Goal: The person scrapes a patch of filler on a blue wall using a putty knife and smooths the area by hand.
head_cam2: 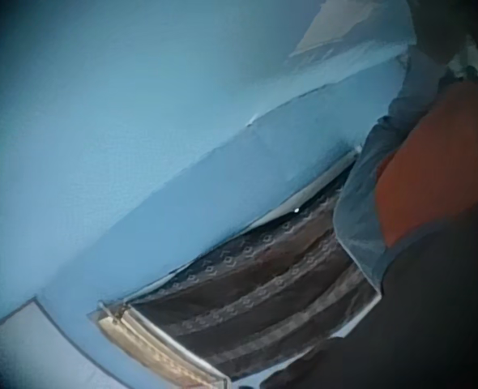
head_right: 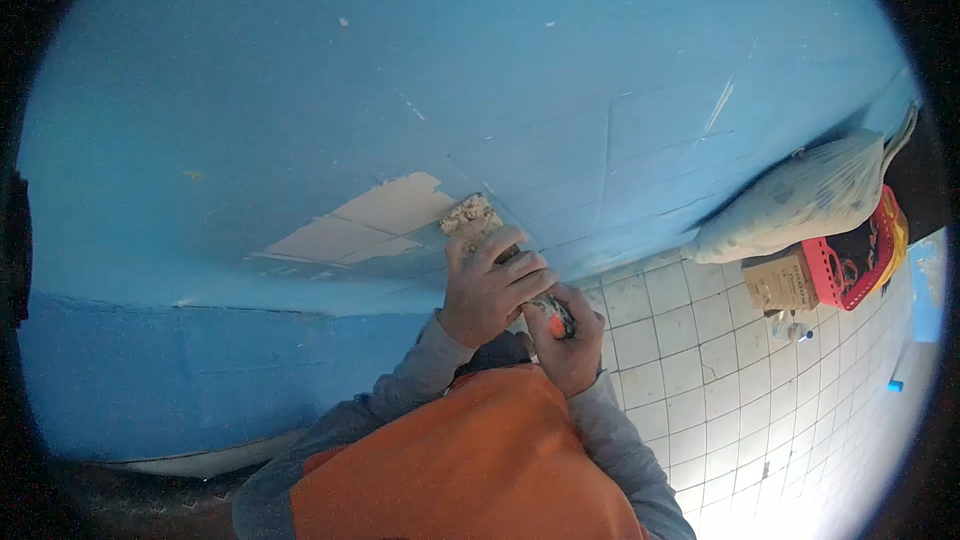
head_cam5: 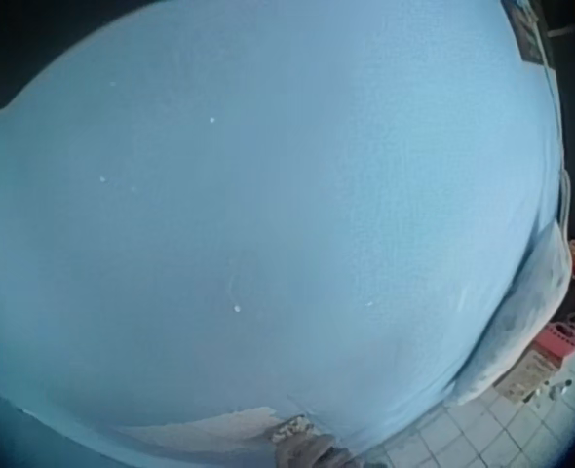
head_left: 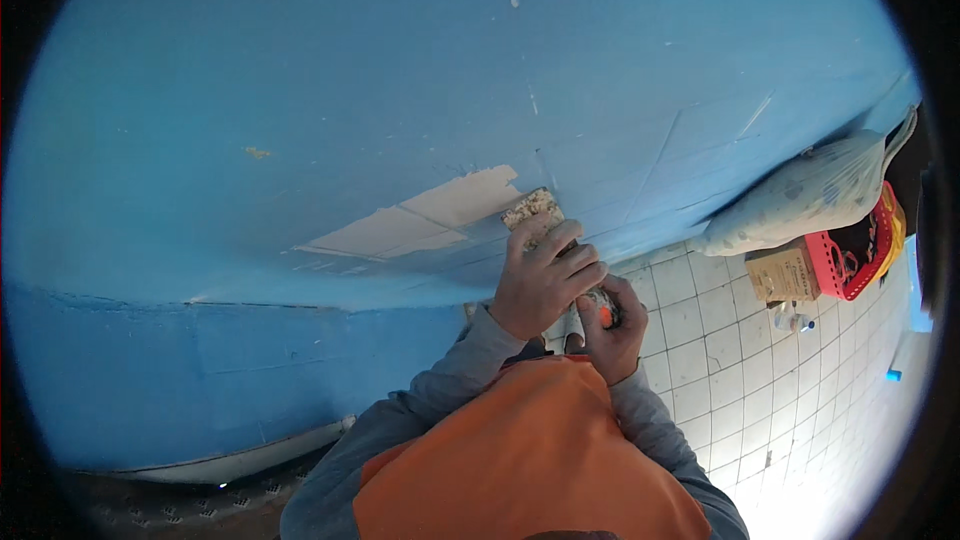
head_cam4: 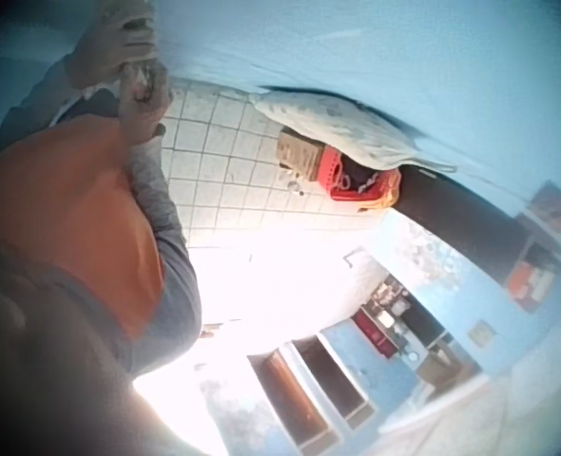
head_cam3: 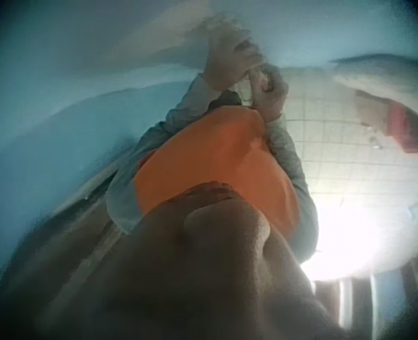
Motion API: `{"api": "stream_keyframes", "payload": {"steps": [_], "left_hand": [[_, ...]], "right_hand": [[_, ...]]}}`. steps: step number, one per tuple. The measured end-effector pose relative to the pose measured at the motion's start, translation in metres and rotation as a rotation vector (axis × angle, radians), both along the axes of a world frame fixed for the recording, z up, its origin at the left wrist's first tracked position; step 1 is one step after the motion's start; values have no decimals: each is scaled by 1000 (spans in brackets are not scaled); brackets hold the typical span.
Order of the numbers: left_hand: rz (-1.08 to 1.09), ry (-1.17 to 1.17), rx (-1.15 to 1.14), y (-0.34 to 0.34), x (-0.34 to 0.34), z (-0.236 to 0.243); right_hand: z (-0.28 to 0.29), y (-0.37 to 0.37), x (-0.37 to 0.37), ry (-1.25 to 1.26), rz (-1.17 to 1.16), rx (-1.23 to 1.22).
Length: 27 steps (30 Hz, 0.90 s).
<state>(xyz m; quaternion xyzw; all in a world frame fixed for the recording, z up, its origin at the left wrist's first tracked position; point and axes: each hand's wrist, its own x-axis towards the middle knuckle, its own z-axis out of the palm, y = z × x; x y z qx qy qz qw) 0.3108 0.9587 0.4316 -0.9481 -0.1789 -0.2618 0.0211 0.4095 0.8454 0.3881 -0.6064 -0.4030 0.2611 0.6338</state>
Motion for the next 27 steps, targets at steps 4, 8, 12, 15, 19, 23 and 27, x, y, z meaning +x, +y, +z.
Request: {"api": "stream_keyframes", "payload": {"steps": [4,8,12,15,19,23,27], "left_hand": [[-2,-30,8,0,2,6],[0,34,-9,2,1,7],[-17,13,-16,2,1,3],[-12,41,-33,2,0,5],[-48,55,-51,5,-1,7],[-14,104,-14,2,-3,13],[-29,39,3,7,-2,18]], "right_hand": [[4,0,0,-41,-41,39],[8,0,3,36,-19,83],[6,1,2,-29,-39,31],[4,-1,-1,-64,-25,-34],[-2,3,-4,-19,-62,59],[0,1,-9,48,-47,10],[6,6,-9,-35,-79,39]]}}
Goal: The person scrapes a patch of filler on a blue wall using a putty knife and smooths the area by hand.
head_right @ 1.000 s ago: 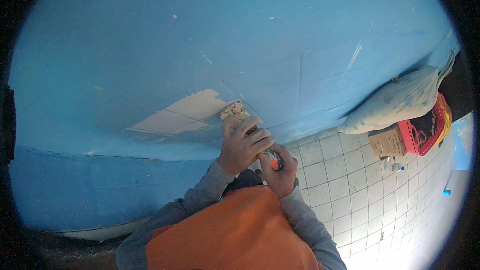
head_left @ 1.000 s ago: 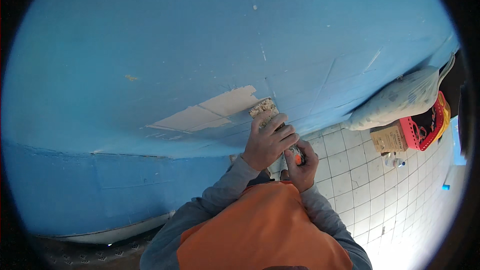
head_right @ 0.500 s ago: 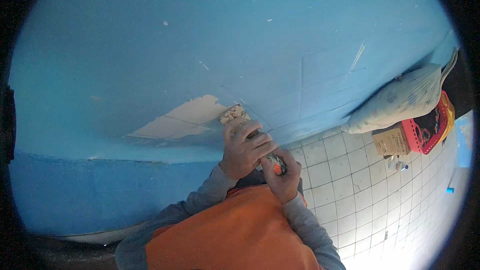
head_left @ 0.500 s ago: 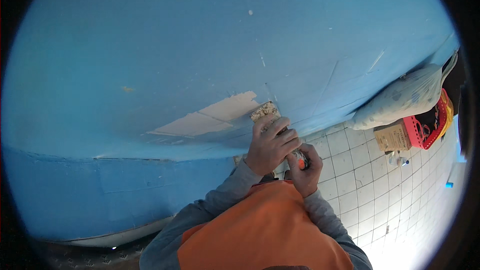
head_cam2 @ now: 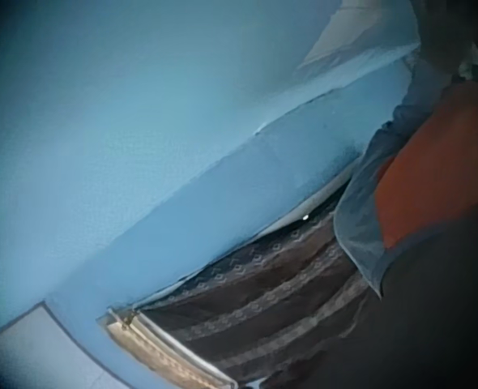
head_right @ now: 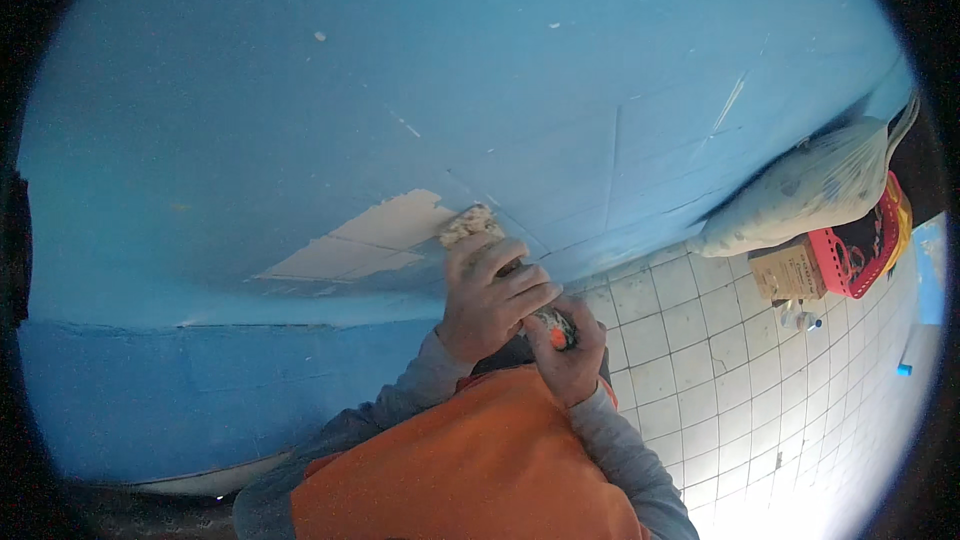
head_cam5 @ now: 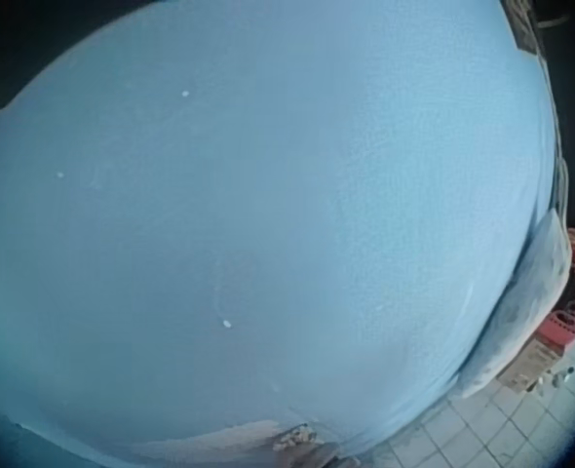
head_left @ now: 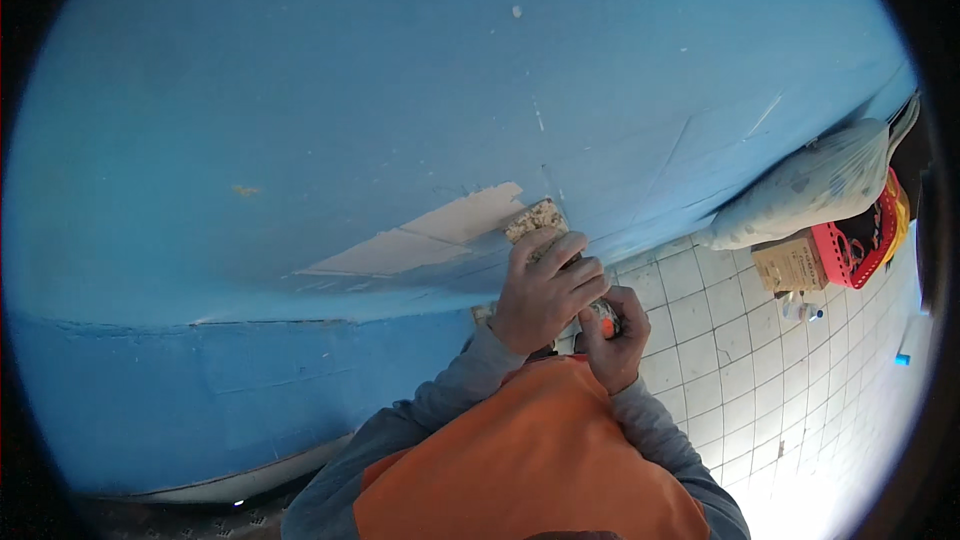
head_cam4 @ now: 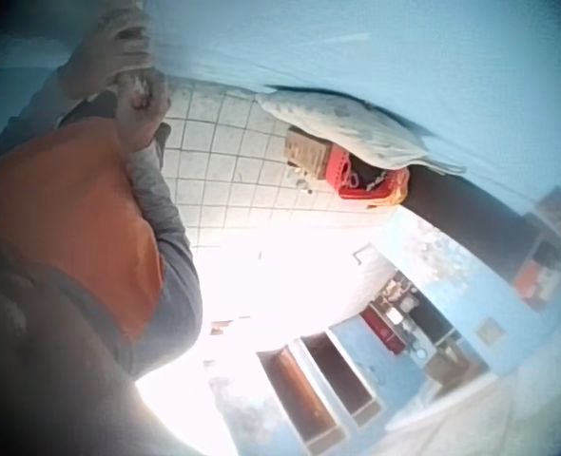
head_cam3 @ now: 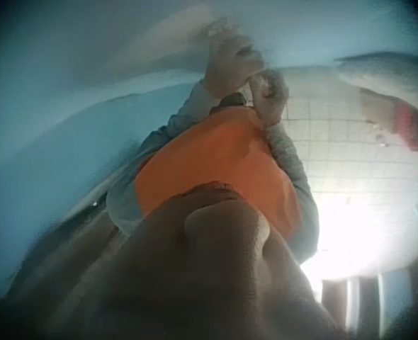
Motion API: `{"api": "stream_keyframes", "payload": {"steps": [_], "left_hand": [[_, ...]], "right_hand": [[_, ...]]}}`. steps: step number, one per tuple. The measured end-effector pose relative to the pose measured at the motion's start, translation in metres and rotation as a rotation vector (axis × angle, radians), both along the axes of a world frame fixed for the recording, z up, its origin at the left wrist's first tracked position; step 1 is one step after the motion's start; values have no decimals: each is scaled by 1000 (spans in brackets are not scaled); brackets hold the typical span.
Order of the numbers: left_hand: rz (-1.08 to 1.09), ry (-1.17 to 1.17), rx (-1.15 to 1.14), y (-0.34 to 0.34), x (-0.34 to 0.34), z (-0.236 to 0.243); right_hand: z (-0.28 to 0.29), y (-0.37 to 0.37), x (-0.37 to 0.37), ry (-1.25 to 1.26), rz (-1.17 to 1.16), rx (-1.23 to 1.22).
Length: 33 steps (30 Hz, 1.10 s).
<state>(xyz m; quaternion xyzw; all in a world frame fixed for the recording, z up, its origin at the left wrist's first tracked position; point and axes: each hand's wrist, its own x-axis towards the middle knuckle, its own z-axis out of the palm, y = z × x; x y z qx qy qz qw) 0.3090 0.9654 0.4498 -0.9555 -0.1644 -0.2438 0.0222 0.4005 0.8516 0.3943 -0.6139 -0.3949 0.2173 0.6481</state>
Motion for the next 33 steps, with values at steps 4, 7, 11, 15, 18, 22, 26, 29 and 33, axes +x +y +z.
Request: {"api": "stream_keyframes", "payload": {"steps": [4,7,11,15,18,22,26,29,33], "left_hand": [[3,-55,36,4,-2,7],[-56,38,68,5,-1,4],[-43,27,-13,2,-1,-2],[-32,60,-2,2,-2,-2],[-51,71,11,3,-3,0],[-57,23,-19,2,-2,4],[-32,46,-4,3,1,7],[-3,10,73,4,1,10],[-27,17,44,4,2,11]], "right_hand": [[7,0,4,-48,14,24],[3,0,0,-11,11,4],[-7,-2,-5,39,-9,23],[-13,-5,-5,145,35,-20],[-11,-5,-4,115,29,3],[-1,-7,-4,162,110,17],[8,-3,2,68,65,7],[14,-3,4,120,92,-52],[12,1,3,62,58,21]]}}
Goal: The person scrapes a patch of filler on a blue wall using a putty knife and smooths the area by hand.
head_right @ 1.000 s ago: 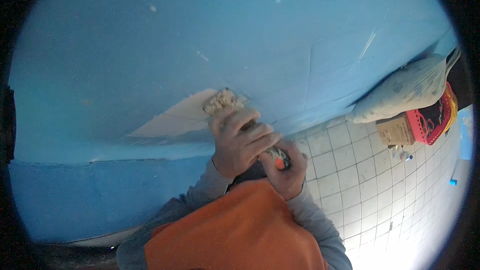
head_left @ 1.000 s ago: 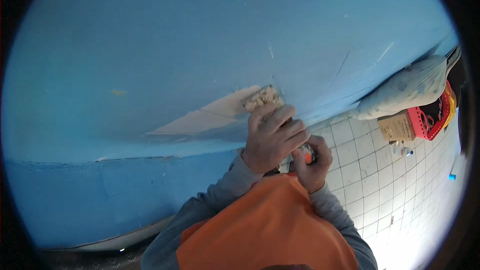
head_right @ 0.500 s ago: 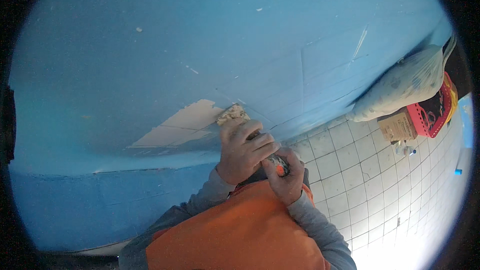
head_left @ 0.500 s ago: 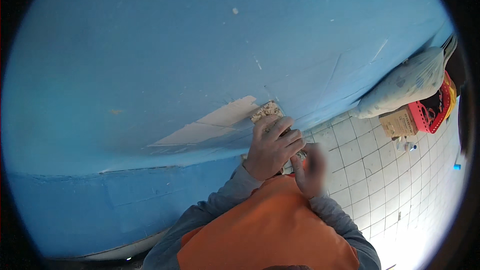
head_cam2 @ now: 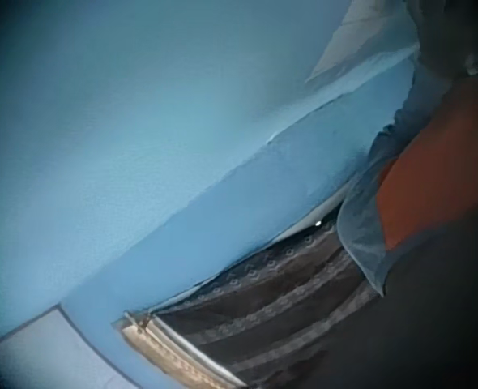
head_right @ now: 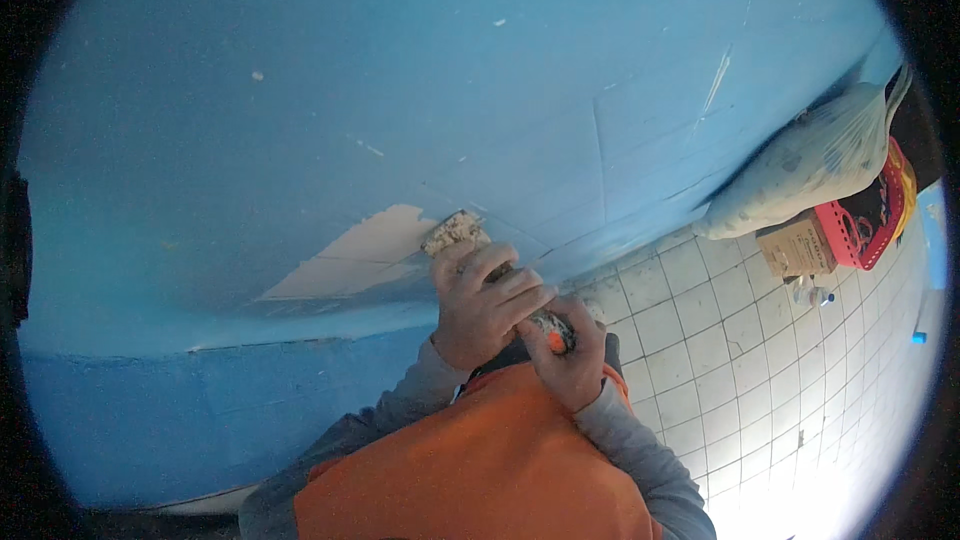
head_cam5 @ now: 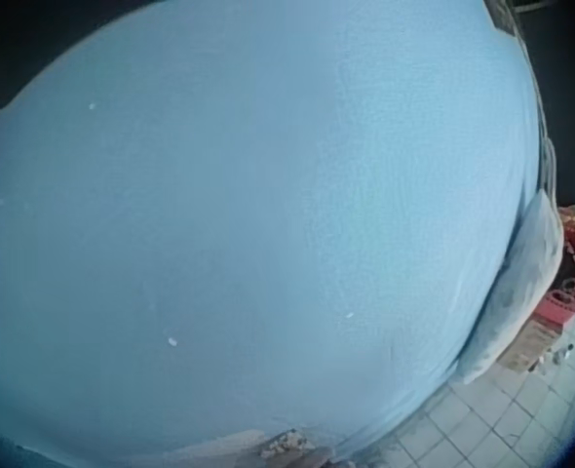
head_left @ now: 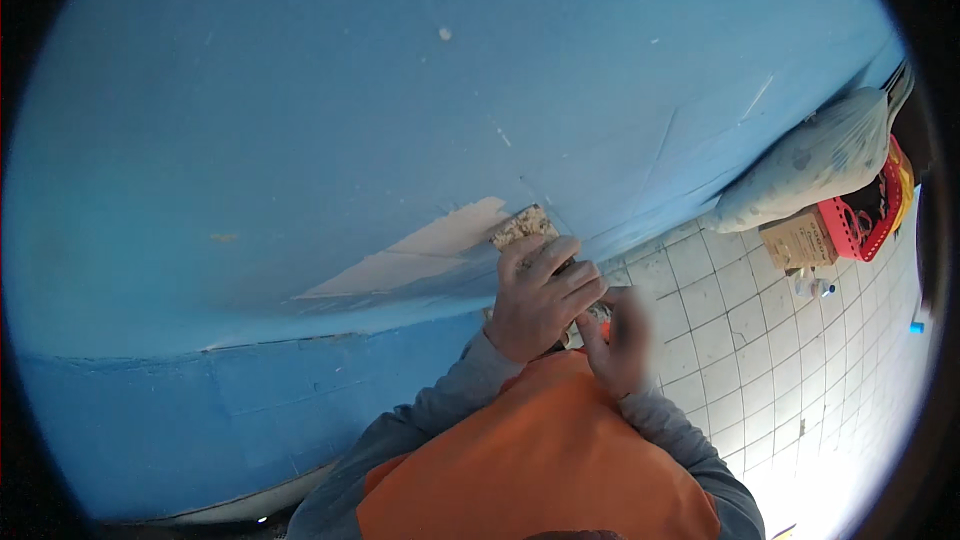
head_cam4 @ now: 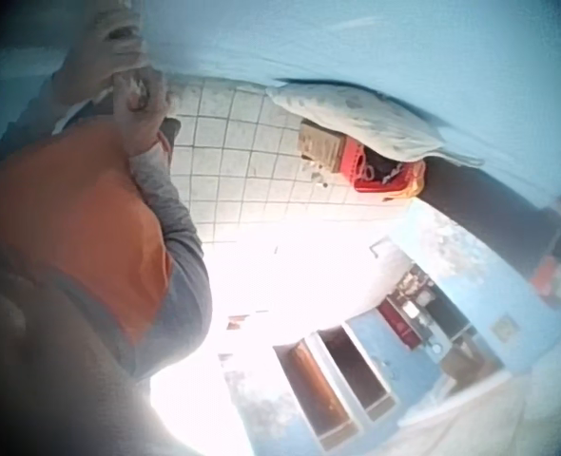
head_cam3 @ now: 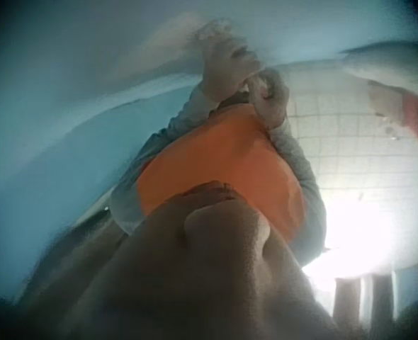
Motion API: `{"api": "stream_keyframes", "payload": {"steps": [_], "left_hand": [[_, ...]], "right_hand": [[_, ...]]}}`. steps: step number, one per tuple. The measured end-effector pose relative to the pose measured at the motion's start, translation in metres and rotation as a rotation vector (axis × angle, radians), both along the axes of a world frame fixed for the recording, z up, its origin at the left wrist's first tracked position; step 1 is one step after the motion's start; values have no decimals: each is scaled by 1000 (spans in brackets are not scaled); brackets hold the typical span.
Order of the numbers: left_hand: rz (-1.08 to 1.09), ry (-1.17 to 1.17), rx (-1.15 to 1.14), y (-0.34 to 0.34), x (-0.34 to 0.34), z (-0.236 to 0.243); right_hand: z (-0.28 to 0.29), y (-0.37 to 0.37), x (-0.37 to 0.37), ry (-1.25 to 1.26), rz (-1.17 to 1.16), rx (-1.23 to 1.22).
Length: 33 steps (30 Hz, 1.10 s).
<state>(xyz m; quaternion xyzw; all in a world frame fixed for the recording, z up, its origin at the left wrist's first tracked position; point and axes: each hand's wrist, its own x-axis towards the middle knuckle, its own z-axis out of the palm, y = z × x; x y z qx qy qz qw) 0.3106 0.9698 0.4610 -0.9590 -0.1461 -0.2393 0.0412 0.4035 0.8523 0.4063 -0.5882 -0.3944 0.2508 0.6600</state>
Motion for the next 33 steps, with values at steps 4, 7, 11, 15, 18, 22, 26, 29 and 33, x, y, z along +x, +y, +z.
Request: {"api": "stream_keyframes", "payload": {"steps": [4,7,11,15,18,22,26,29,33], "left_hand": [[22,-21,17,-1,-1,-2],[-2,25,17,0,-2,-7],[6,33,-50,0,-2,-11],[-2,9,-28,0,-3,-12],[-6,25,-14,1,-4,-10],[11,-4,-31,0,-3,-5],[2,25,-20,0,-3,2],[20,-19,34,-1,-3,9],[-9,-6,-1,1,1,13]], "right_hand": [[-3,-1,-2,83,3,17],[-6,-1,-4,70,7,-5],[-8,-3,-2,27,14,-23],[-10,-3,-1,23,25,-49],[-10,-1,-5,15,-4,0],[-6,0,-9,123,-11,20],[-2,0,-5,62,-4,-4],[3,-1,-4,-13,-18,56],[4,2,-4,38,2,14]]}}
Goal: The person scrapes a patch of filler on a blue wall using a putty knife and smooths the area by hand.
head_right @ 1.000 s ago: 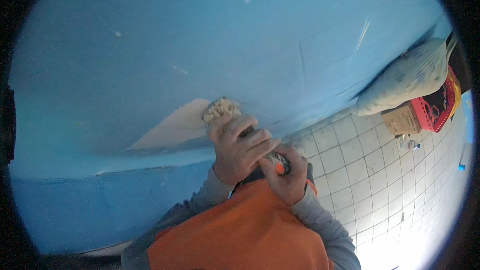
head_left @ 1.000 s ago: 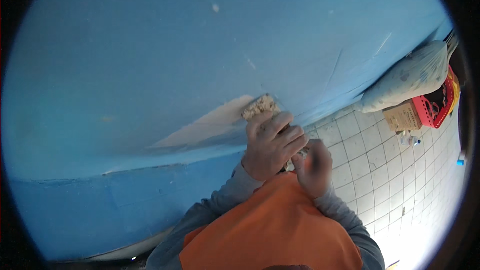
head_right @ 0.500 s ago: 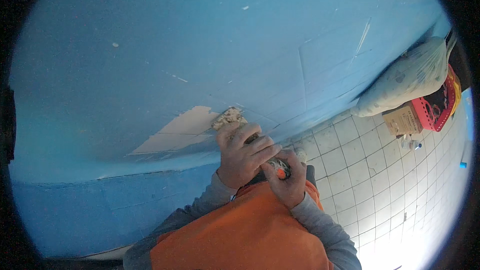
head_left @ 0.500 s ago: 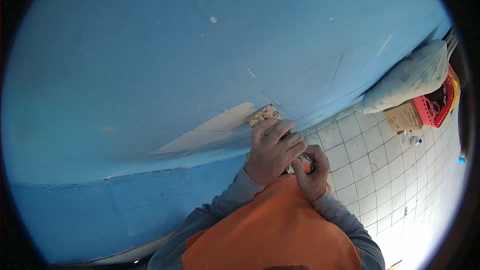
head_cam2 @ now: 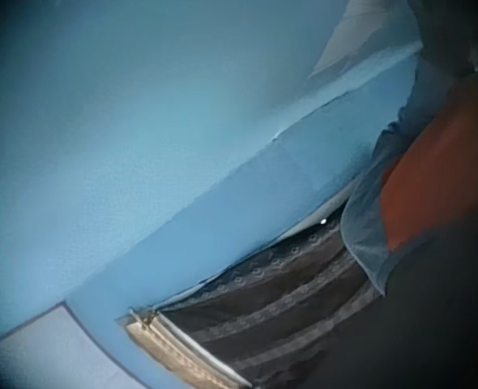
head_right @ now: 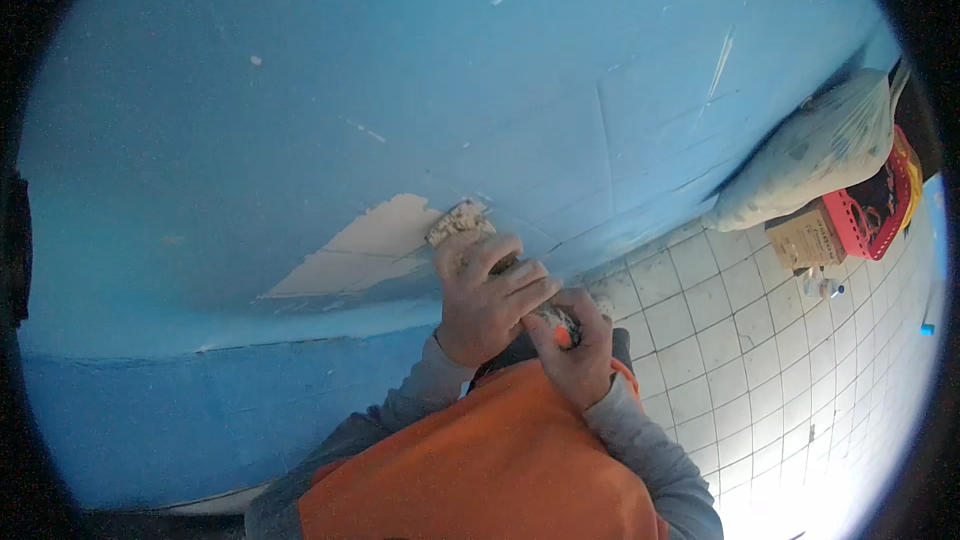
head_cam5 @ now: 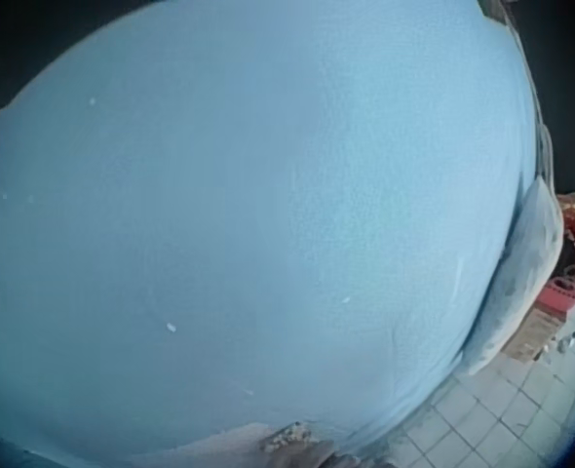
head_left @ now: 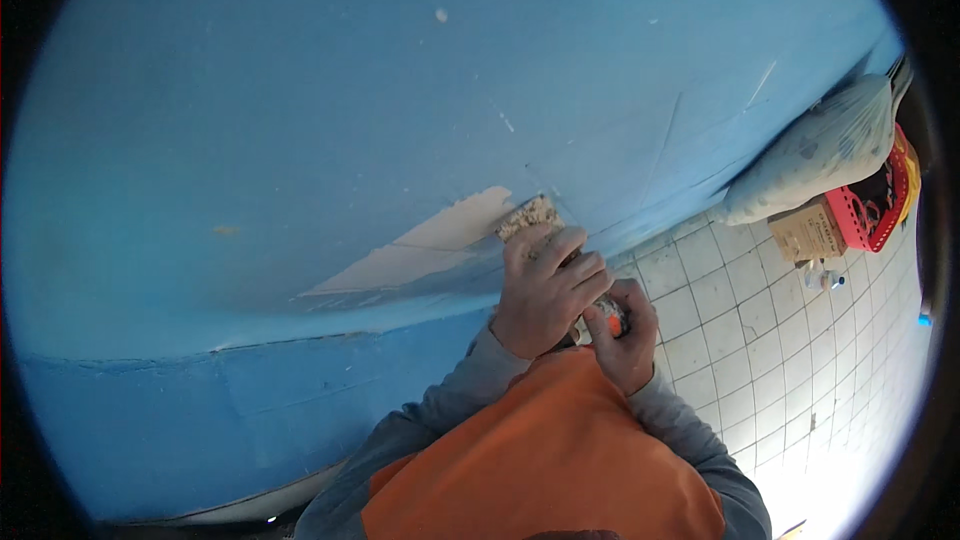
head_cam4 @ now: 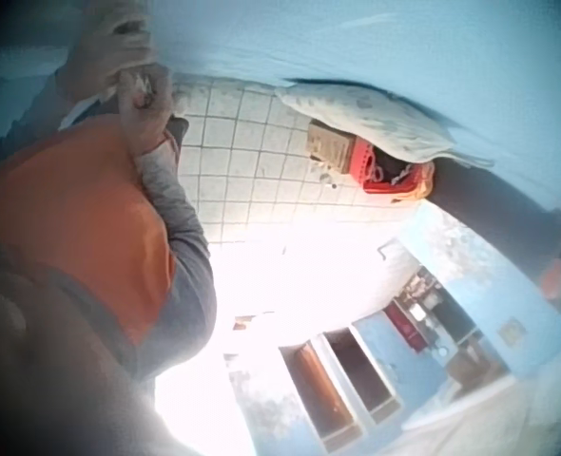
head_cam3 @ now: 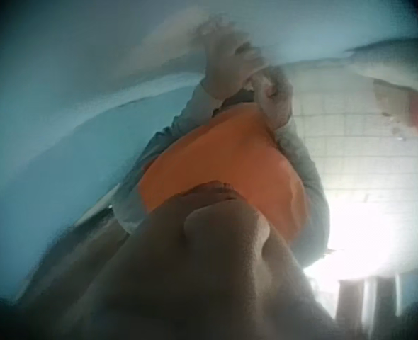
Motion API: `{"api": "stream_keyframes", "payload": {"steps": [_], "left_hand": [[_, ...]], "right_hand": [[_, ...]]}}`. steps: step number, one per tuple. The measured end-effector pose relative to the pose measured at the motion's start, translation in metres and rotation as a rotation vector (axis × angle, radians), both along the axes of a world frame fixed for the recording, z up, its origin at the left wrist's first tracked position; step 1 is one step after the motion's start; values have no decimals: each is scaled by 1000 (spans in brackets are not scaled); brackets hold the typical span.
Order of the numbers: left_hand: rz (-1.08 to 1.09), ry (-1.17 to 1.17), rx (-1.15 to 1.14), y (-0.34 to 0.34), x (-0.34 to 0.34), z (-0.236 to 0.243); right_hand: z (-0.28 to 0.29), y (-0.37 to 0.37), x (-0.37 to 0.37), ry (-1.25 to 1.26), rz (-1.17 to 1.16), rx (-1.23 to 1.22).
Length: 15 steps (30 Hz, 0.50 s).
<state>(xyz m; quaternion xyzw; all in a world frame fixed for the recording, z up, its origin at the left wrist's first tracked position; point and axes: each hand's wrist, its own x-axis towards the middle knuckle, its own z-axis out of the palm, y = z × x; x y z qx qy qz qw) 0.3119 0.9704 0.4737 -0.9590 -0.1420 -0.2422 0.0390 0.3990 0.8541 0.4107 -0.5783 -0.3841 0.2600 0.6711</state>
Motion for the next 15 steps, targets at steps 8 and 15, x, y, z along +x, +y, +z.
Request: {"api": "stream_keyframes", "payload": {"steps": [8,15], "left_hand": [[-18,6,6,0,-7,-15],[25,24,-50,1,-12,-33]], "right_hand": [[-13,-4,-4,69,16,1],[-29,-1,-7,-21,-2,-30]]}}
